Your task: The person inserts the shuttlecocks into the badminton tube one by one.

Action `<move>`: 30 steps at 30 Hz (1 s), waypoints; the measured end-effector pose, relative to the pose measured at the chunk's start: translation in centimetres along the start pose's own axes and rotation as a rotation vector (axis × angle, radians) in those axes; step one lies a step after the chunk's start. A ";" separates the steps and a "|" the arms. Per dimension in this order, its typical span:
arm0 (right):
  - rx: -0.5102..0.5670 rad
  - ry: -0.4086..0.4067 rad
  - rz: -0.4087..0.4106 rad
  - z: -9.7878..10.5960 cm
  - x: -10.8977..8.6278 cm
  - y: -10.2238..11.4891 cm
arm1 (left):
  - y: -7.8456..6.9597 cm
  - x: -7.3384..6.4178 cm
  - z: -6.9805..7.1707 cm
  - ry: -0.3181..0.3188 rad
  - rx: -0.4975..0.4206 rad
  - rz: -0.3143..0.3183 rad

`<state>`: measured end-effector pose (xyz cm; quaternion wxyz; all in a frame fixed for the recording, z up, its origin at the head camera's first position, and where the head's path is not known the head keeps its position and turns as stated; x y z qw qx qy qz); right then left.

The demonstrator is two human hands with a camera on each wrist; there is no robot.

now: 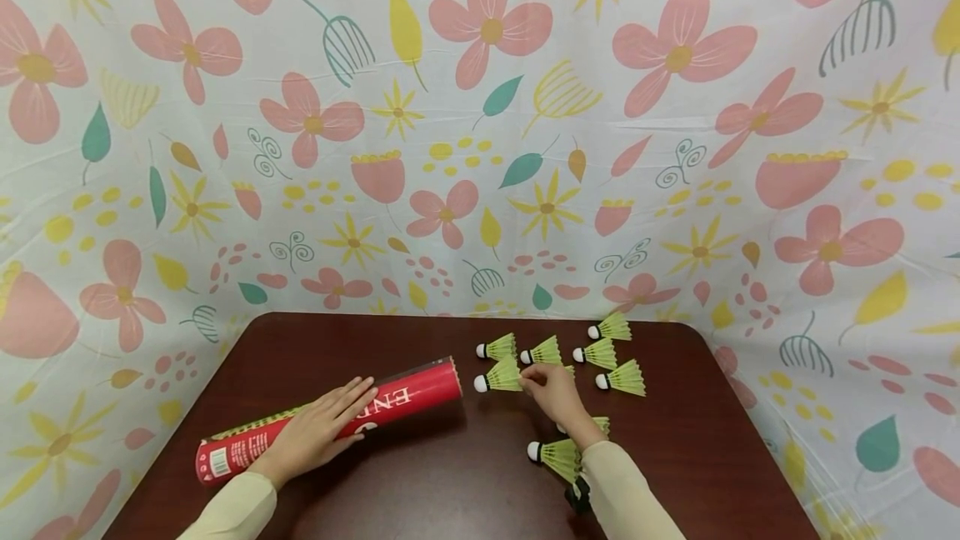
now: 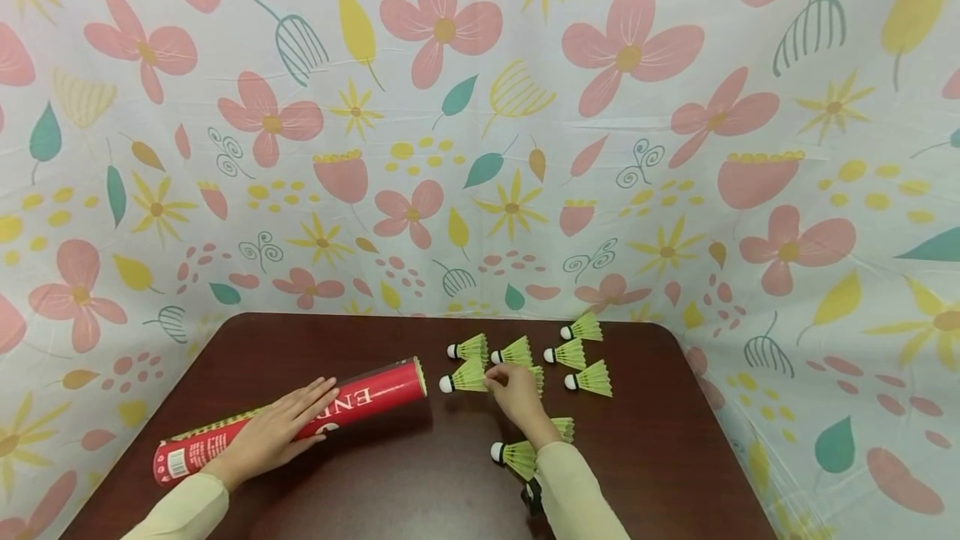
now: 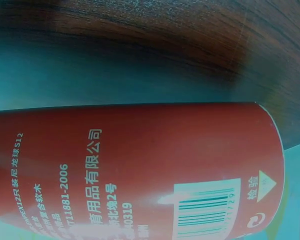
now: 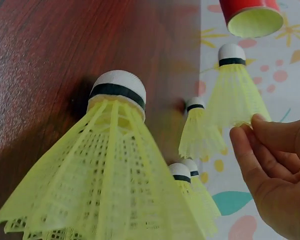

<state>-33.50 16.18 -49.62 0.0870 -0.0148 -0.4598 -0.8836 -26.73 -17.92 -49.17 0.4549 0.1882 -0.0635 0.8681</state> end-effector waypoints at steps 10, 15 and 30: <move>-0.011 -0.061 0.124 0.2 -0.1 2.0 | -0.6 -0.1 0.3 -0.083 0.008 -0.053; 0.017 -0.059 0.174 -0.4 -0.3 3.0 | -0.8 -0.2 0.2 -0.080 0.008 -0.055; 0.051 -0.016 0.232 -2.7 -0.4 4.7 | -0.8 0.1 0.5 -0.079 0.013 -0.054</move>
Point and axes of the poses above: each hand's wrist, its own x-axis towards the middle knuckle, its own z-axis out of the back of the hand, y = z × x, the point moved 10 cm from there along x, towards the middle knuckle, and after that the axes turned 6 degrees about y, right-handed, at the moved point
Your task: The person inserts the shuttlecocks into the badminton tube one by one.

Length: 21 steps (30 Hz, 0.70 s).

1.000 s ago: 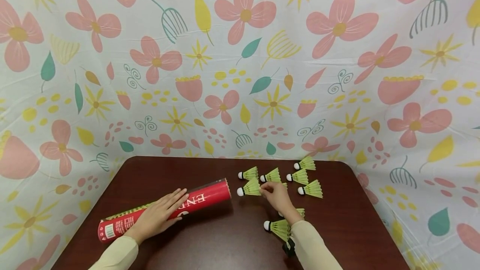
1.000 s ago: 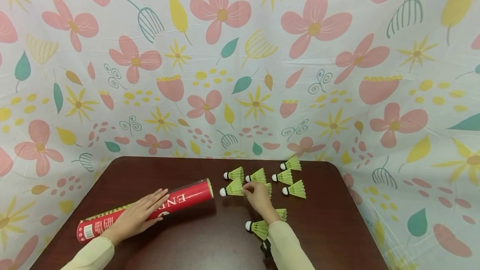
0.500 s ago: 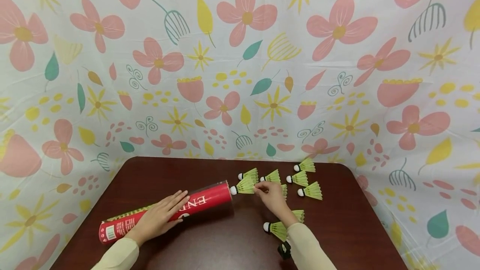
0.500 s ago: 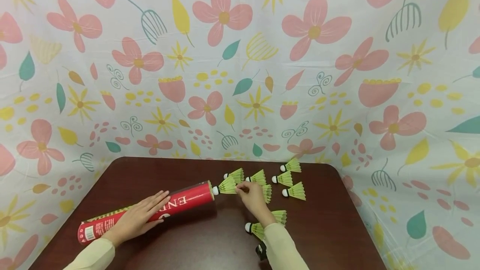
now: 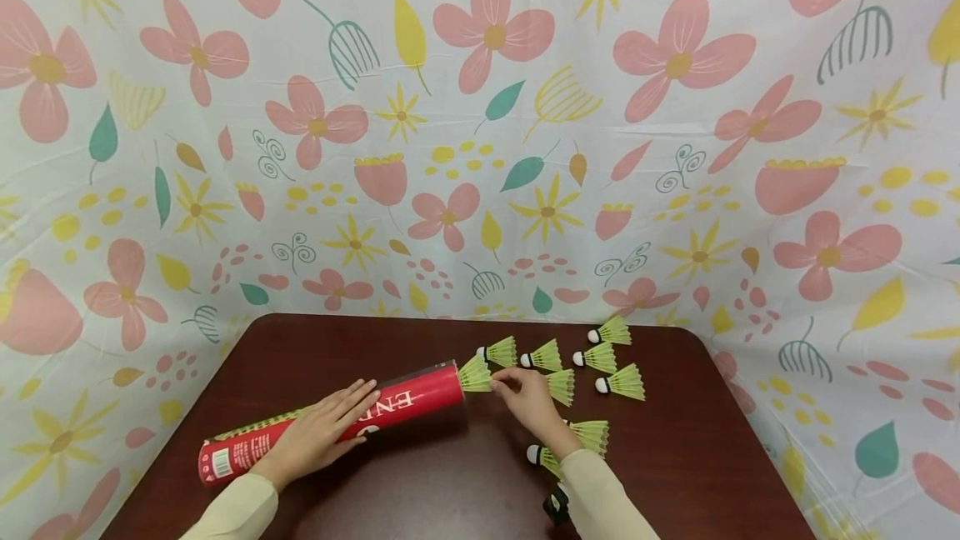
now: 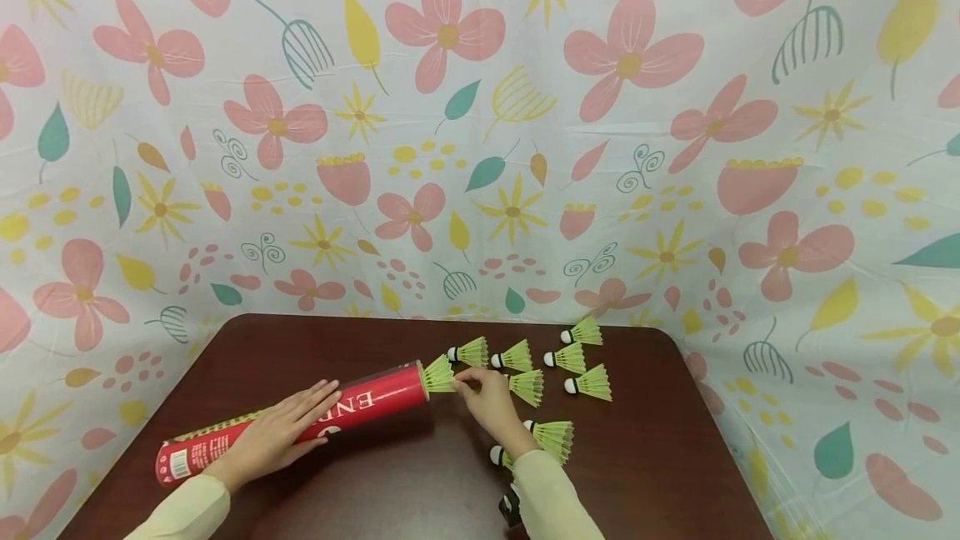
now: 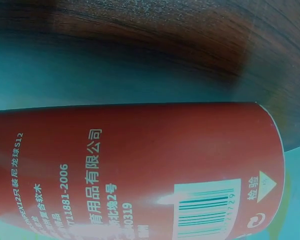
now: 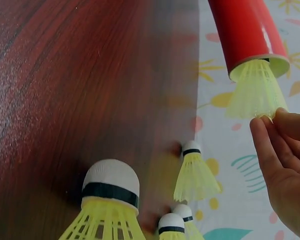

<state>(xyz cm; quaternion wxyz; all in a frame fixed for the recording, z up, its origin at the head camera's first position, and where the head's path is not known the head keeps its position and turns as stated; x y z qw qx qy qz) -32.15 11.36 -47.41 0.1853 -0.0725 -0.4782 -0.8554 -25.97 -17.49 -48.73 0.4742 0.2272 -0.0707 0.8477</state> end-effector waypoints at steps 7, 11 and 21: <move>0.019 0.017 0.028 -0.7 0.2 0.2 | 0.1 0.0 -0.3 0.024 0.010 0.017; 0.011 0.032 0.029 -1.0 0.2 0.4 | 0.2 0.1 -0.5 0.050 0.017 0.033; -0.025 0.026 0.071 -1.6 0.4 0.9 | 0.3 0.2 -0.7 0.066 0.003 0.040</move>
Point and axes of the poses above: each hand's wrist, its own x-axis towards the middle knuckle, its own z-axis out of the back of the hand, y = z × x, the point moved 10 cm from there along x, towards the middle knuckle, and after that the axes turned 6 degrees about y, right-handed, at the moved point
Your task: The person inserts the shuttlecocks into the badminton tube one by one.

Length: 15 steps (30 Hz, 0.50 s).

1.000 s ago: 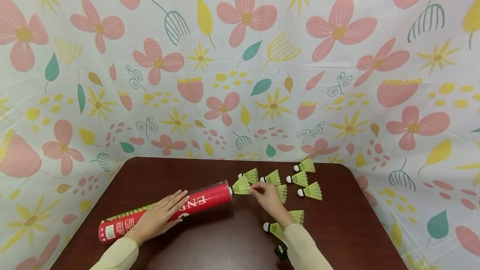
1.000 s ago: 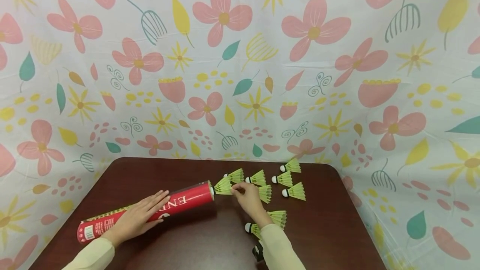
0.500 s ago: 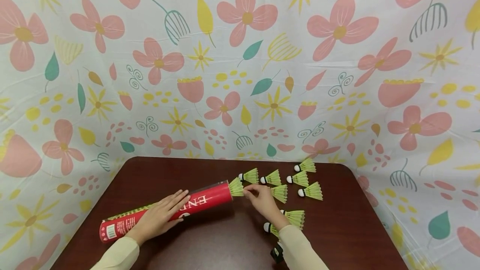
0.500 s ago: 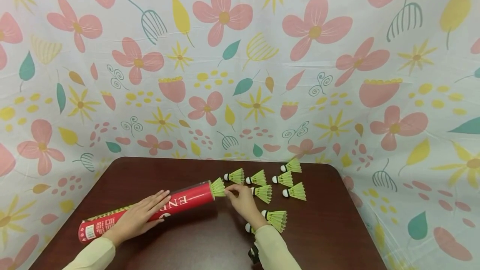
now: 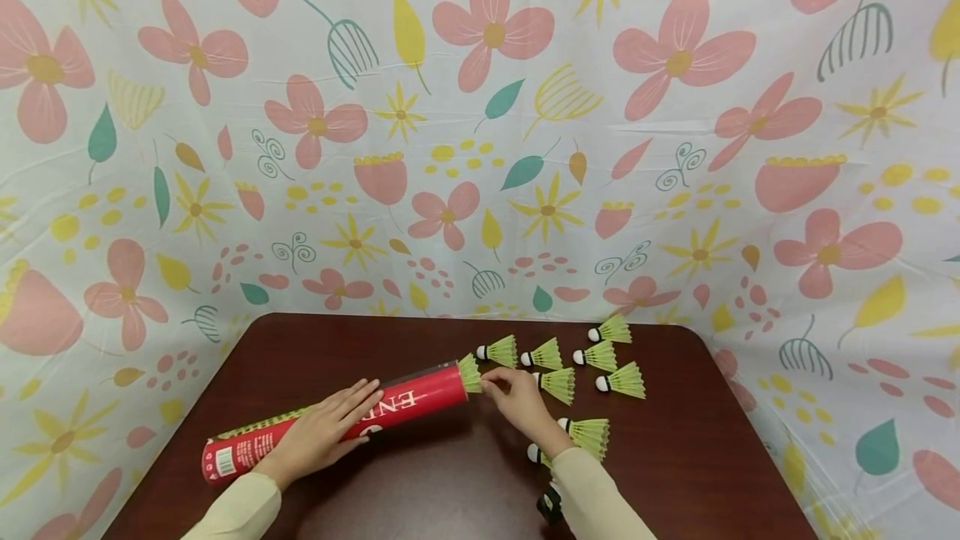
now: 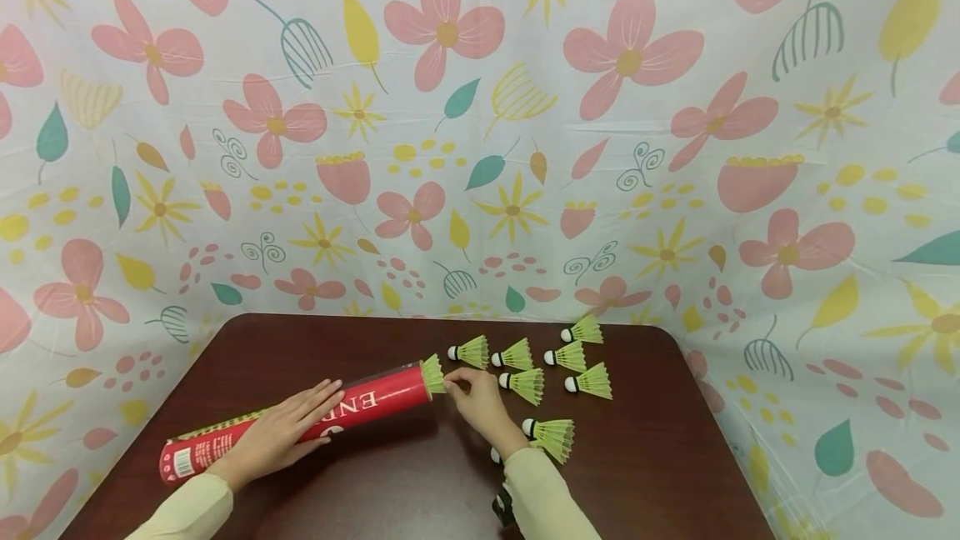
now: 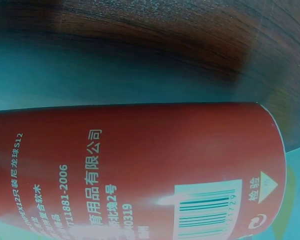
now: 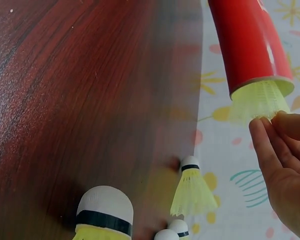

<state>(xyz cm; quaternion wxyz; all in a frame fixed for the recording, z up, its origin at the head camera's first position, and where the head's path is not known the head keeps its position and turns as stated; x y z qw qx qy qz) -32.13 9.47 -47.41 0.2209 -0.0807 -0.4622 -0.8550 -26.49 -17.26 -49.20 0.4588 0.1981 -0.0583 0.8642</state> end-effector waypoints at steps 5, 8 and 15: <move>-0.008 -0.003 -0.013 -0.1 0.0 0.2 | 0.0 0.0 0.1 -0.007 0.006 0.001; -0.008 0.001 -0.025 -0.2 0.0 0.3 | -0.1 0.0 0.2 -0.030 0.005 -0.013; -0.007 0.034 -0.040 -0.7 -0.2 0.5 | -0.4 0.1 0.0 -0.031 0.003 -0.026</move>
Point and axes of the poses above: each hand's wrist, its own x-axis towards the middle knuckle, its own z-axis out of the back of the hand, y = z × x, the point moved 10 cm from there along x, towards the middle knuckle, and after that the axes turned 6 degrees about y, right-handed, at the moved point
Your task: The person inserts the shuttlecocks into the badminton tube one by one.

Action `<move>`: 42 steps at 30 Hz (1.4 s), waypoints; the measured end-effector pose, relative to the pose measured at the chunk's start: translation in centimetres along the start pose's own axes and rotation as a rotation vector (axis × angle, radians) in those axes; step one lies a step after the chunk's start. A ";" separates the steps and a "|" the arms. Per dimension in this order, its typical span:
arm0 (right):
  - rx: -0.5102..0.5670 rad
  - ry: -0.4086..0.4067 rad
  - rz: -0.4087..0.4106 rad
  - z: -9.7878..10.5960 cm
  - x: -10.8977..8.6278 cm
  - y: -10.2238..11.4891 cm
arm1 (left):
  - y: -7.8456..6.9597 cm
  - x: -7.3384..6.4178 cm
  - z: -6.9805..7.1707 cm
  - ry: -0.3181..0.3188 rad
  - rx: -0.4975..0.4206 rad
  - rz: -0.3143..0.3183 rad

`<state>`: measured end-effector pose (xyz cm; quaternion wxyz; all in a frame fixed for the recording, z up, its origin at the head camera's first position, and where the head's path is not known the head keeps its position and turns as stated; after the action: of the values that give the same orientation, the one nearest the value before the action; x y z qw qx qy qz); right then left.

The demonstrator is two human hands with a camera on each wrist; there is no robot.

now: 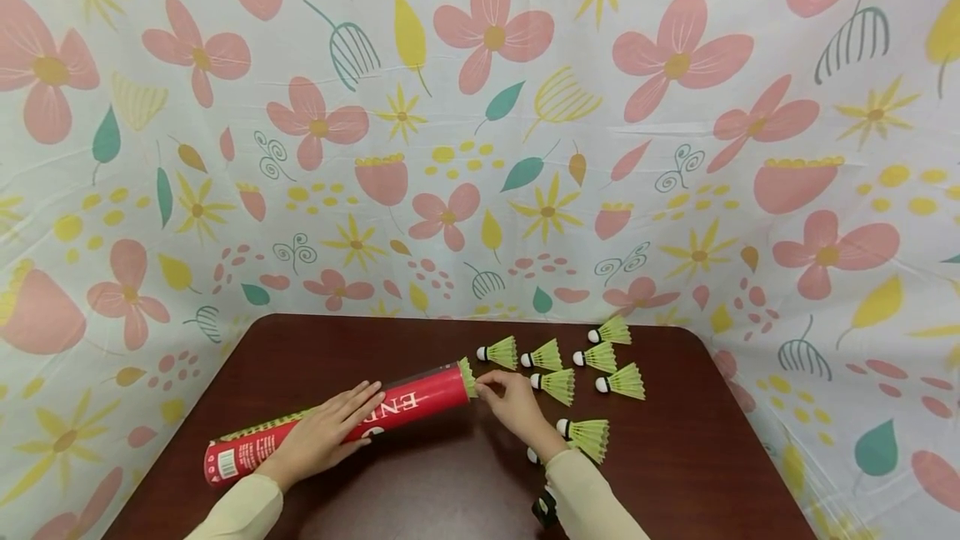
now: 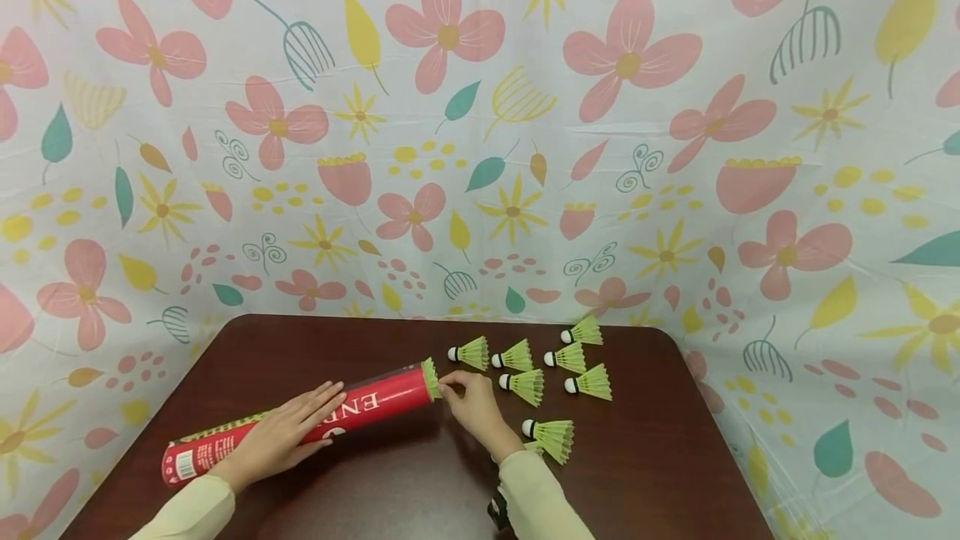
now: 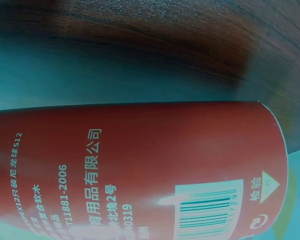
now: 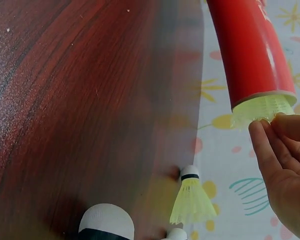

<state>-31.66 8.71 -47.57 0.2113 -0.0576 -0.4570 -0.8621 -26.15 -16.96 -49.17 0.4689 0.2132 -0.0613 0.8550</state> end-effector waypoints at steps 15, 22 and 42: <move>-0.003 0.011 0.011 -0.8 0.2 0.4 | 0.0 0.1 -0.1 0.028 -0.028 0.027; 0.008 0.029 0.016 -1.2 0.3 0.6 | 0.0 0.3 0.0 0.026 -0.015 0.030; -0.013 0.167 0.070 -1.1 0.1 1.1 | 0.2 -0.1 0.1 0.018 0.005 0.019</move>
<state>-31.15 7.27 -47.31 0.2785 -0.0027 -0.4300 -0.8588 -26.22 -17.11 -49.08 0.4608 0.2060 -0.0568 0.8614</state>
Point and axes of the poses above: each hand's wrist, its own x-axis towards the middle knuckle, its own z-axis out of the back of the hand, y = z × x, the point moved 10 cm from there along x, towards the middle knuckle, and after that the axes turned 6 degrees about y, right-handed, at the moved point
